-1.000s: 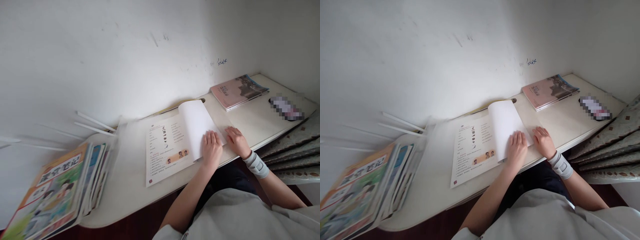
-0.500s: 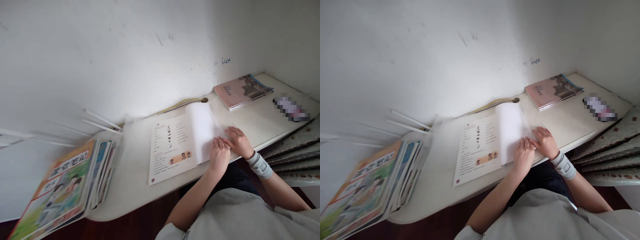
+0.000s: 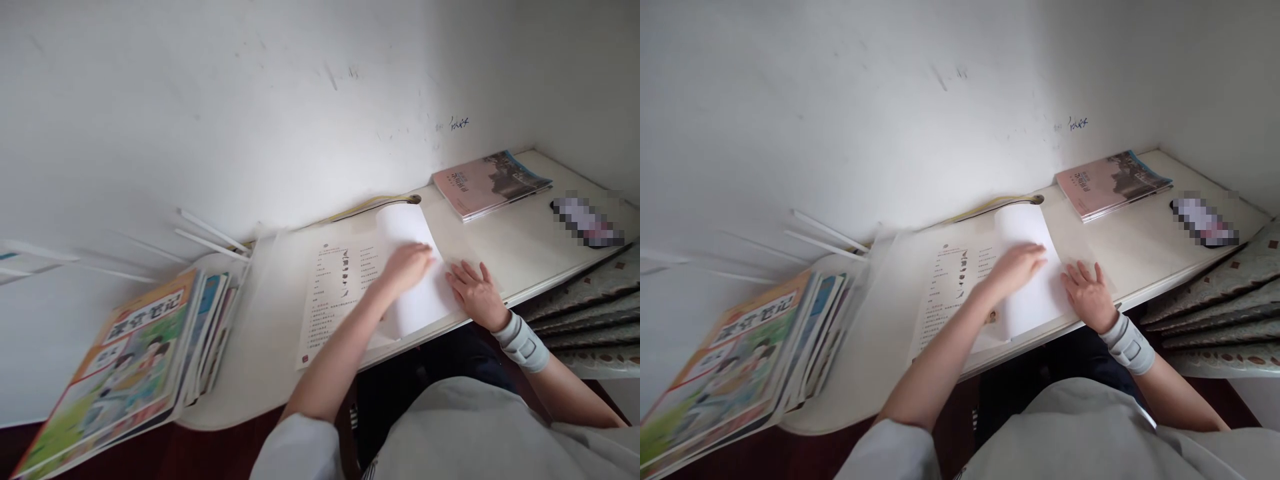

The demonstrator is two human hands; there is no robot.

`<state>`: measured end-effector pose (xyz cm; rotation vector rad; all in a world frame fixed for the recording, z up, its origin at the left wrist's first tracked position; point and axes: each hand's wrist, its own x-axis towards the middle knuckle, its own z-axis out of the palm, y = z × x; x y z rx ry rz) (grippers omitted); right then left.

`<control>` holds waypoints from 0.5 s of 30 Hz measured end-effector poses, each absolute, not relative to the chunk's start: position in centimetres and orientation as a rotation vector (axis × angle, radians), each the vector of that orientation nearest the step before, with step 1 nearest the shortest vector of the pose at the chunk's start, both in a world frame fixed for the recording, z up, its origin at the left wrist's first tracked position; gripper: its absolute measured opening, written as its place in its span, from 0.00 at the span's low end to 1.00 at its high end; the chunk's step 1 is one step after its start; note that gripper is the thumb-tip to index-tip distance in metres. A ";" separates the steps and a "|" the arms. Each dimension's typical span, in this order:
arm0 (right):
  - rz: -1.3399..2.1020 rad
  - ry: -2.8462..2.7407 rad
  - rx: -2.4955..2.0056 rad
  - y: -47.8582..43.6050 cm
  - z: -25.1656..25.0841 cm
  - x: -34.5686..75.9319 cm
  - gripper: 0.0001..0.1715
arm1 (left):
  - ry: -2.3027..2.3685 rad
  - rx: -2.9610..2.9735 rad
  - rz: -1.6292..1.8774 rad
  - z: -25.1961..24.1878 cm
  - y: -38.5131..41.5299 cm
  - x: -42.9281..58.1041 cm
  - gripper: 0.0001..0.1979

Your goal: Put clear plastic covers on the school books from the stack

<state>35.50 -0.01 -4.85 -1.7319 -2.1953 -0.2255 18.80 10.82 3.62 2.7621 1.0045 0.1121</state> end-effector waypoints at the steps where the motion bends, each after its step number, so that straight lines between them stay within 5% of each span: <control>1: -0.210 -2.193 -1.731 0.0 -5.1 35.5 0.20 | 1.155 2.762 0.137 4.1 12.9 19.0 0.16; 5: -0.174 -2.150 -1.731 0.1 -5.8 35.6 0.20 | 1.609 2.723 0.077 5.1 20.3 20.2 0.17; 15: -0.130 -2.094 -1.737 0.2 -5.6 35.3 0.18 | 1.721 2.521 -0.308 2.8 26.6 21.6 0.12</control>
